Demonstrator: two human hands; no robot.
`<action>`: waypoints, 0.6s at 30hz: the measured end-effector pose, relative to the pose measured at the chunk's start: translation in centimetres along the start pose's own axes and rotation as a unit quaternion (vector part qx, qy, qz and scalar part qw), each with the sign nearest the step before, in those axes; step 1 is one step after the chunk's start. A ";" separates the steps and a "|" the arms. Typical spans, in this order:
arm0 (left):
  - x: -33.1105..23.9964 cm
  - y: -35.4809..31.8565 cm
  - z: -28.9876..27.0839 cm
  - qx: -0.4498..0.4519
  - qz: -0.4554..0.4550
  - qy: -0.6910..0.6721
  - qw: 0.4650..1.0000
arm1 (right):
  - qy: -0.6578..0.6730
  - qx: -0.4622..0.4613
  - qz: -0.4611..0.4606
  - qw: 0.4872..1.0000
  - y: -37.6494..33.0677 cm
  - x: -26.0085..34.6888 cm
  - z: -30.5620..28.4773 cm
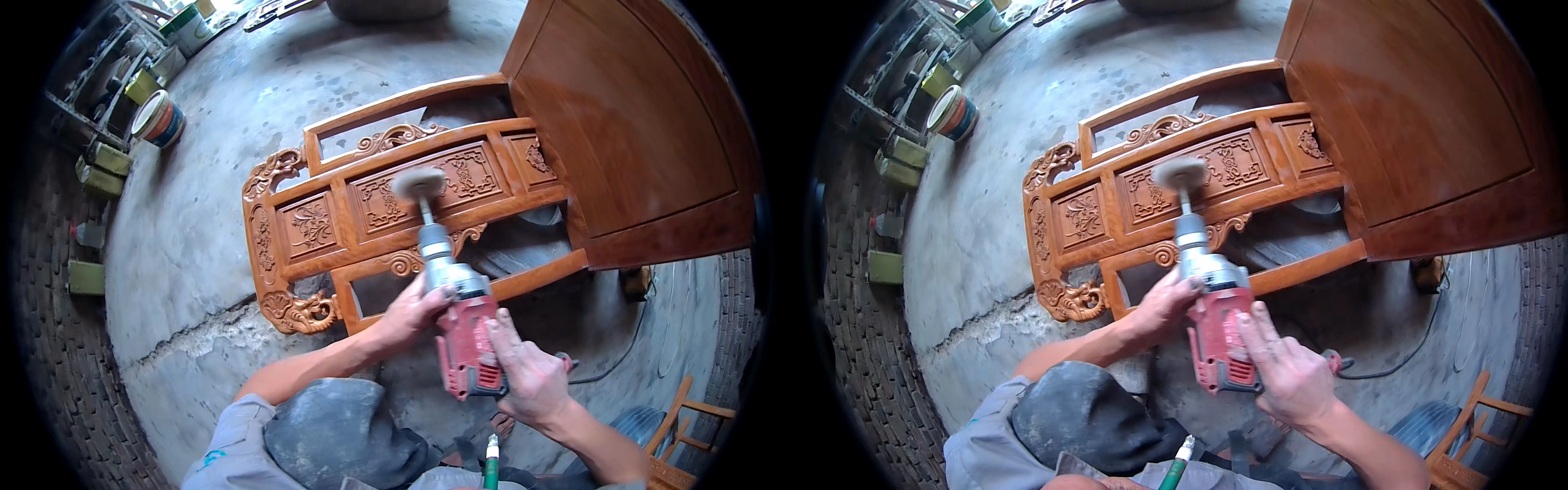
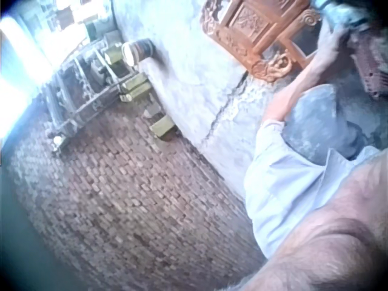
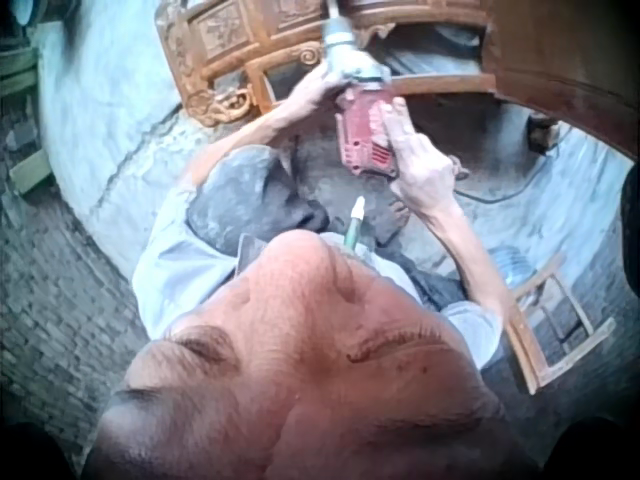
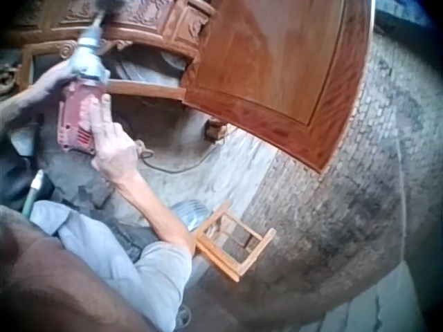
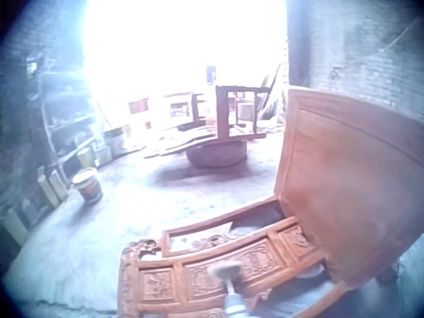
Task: The person uses a power drill with a polishing attachment to buff the surface of an ornate wooden chair. They systematically move the tool across the chair's legs, frame, and carved backrest to smooth and finish the wood.
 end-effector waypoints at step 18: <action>-0.9 6.9 5.7 0.153 -0.019 -0.083 0.985 | 0.129 -0.067 0.085 0.986 -2.0 -4.5 -4.9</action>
Point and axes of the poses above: each hand's wrist, its own y-axis towards the middle knuckle, its own z-axis out of the palm, x = y × z, the point moved 2 cm from there along y, towards the middle knuckle, and after that the axes turned 4 degrees about x, right-handed, at the moved point
